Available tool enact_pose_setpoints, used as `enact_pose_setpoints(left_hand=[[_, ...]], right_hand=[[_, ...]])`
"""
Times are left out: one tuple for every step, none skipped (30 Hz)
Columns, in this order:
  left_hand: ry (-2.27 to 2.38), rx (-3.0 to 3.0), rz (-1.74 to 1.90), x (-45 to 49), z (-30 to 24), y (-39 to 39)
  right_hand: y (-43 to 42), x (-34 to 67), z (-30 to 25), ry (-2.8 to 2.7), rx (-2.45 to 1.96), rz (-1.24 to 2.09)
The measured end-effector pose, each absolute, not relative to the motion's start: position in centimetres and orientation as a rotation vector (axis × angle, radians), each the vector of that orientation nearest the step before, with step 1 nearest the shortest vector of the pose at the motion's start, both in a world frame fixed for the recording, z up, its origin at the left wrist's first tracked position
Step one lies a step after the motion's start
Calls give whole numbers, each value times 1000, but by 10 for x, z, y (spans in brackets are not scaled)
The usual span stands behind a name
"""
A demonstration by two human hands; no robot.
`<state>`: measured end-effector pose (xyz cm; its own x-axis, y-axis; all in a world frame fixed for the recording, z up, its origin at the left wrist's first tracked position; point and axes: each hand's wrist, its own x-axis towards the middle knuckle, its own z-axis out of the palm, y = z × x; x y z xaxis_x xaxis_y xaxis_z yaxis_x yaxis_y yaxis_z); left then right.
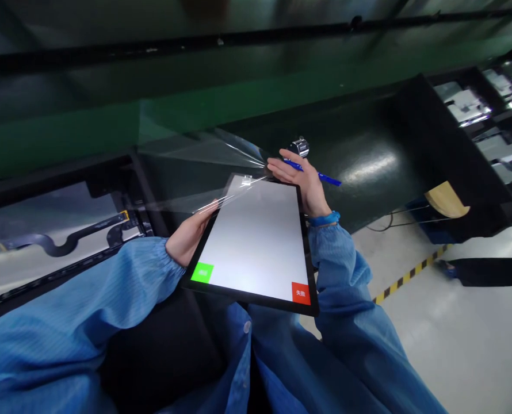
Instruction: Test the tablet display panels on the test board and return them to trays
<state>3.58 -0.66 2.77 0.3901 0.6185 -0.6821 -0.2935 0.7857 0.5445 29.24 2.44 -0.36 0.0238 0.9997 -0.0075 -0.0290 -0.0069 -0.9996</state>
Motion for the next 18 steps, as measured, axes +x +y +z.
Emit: enact_pose_setpoints(left_hand=[[1017,339,574,36,28,-7],[1007,322,554,37,28,-8],[989,315,536,37,28,-8],[973,310,520,37,28,-9],[959,307,510,37,28,-9],[960,305,510,38,28,-10],[971,304,517,39,28,-10],[986,304,529,39,29,-11],[1005,307,548,40,29,-12],[1024,313,572,41,30,-12],[1040,325,597,42,30,-13],[1048,341,619,42,31,-13],[1048,359,636,43,30,-14],[1042,376,644,43,30,-14],[1035,391,644,42,29,-14],[1028,401,638,42,28,-14],[1022,410,634,42,28,-15],[1019,418,632,41,27,-15]], right_hand=[[25,295,-4,-1166,-1210,1170],[27,298,-5,-1166,-1224,1115],[29,300,-7,-1166,-1242,1056],[31,303,-9,-1169,-1261,998],[33,306,-12,-1172,-1277,943],[35,308,-14,-1174,-1287,895],[36,310,-15,-1170,-1289,837],[35,313,-14,-1171,-1286,776],[32,314,-12,-1171,-1271,695],[28,315,-7,-1174,-1247,599],[21,315,0,-1187,-1216,504],[13,313,8,-1224,-1190,430],[4,310,18,-1295,-1173,389],[-6,305,28,-1409,-1169,391],[-15,298,38,-1564,-1183,423],[-23,290,46,-1751,-1204,470],[-30,282,52,-1935,-1224,501],[-35,274,56,-2100,-1244,515]])
